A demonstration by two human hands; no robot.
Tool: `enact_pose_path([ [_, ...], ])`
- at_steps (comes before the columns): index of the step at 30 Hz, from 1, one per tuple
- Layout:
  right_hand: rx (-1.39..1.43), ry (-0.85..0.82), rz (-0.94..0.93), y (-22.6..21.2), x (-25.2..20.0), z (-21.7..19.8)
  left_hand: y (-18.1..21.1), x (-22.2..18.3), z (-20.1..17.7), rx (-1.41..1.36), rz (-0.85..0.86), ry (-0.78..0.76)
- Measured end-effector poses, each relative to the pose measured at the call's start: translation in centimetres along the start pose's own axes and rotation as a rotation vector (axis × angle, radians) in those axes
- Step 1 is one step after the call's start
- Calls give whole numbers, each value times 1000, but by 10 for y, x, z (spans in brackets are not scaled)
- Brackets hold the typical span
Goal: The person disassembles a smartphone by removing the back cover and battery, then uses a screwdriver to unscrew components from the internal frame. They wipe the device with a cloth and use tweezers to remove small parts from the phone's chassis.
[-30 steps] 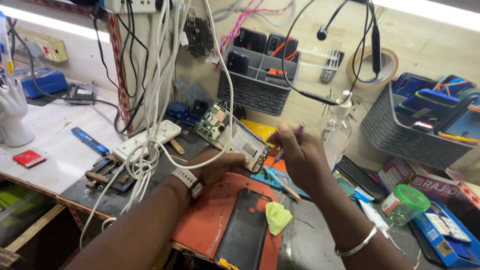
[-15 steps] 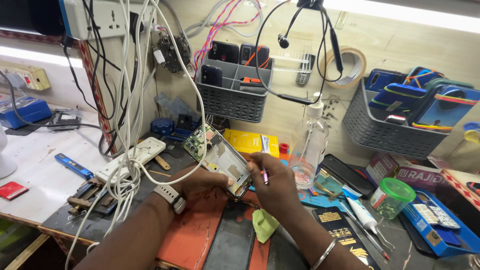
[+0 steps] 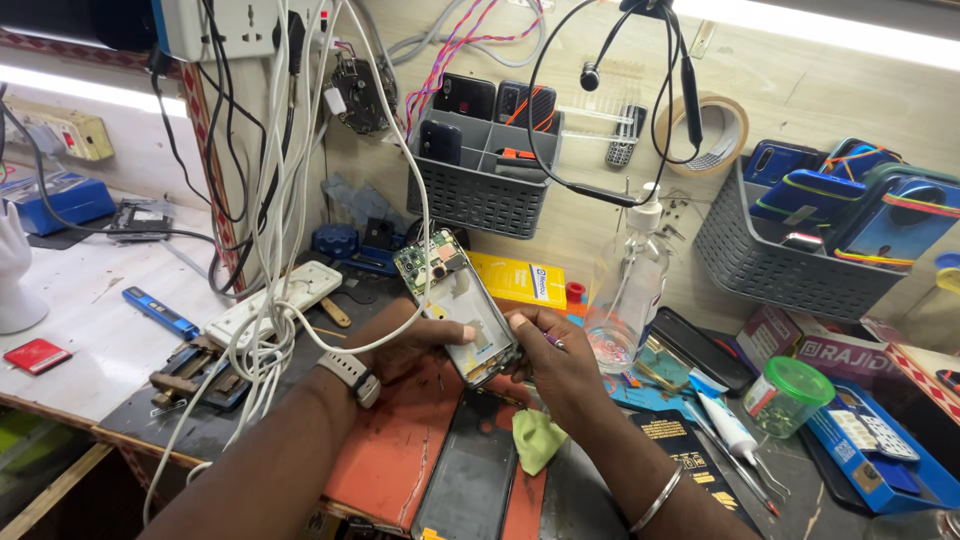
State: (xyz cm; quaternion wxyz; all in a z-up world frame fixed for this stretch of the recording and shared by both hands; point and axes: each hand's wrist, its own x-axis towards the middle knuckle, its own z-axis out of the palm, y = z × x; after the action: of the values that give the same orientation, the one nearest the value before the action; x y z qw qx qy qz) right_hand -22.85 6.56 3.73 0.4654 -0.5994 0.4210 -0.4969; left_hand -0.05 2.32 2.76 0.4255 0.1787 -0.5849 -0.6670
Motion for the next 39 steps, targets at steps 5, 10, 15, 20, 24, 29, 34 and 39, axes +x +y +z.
enact_pose_path([
  [5,-70,-35,18,-4,-3,3,-5,0,-3,-1,-10,12],
  [10,-135,58,17,-17,-14,15,-9,2,-4,27,-49,-59],
  [15,-518,144,-283,-26,-19,16,-4,4,-1,-89,26,-142],
  [20,-622,267,-315,-16,-18,15,1,-5,5,-214,35,-212],
  [24,-451,231,-422,-12,-12,11,9,-2,9,-163,-29,-154],
  [29,-427,254,-382,-12,-13,14,7,0,5,-146,-36,-15],
  [34,-507,271,-393,-18,-20,15,3,4,-3,-182,-24,-72],
  [39,-372,299,-428,-23,-22,14,2,5,1,-158,-16,17],
])
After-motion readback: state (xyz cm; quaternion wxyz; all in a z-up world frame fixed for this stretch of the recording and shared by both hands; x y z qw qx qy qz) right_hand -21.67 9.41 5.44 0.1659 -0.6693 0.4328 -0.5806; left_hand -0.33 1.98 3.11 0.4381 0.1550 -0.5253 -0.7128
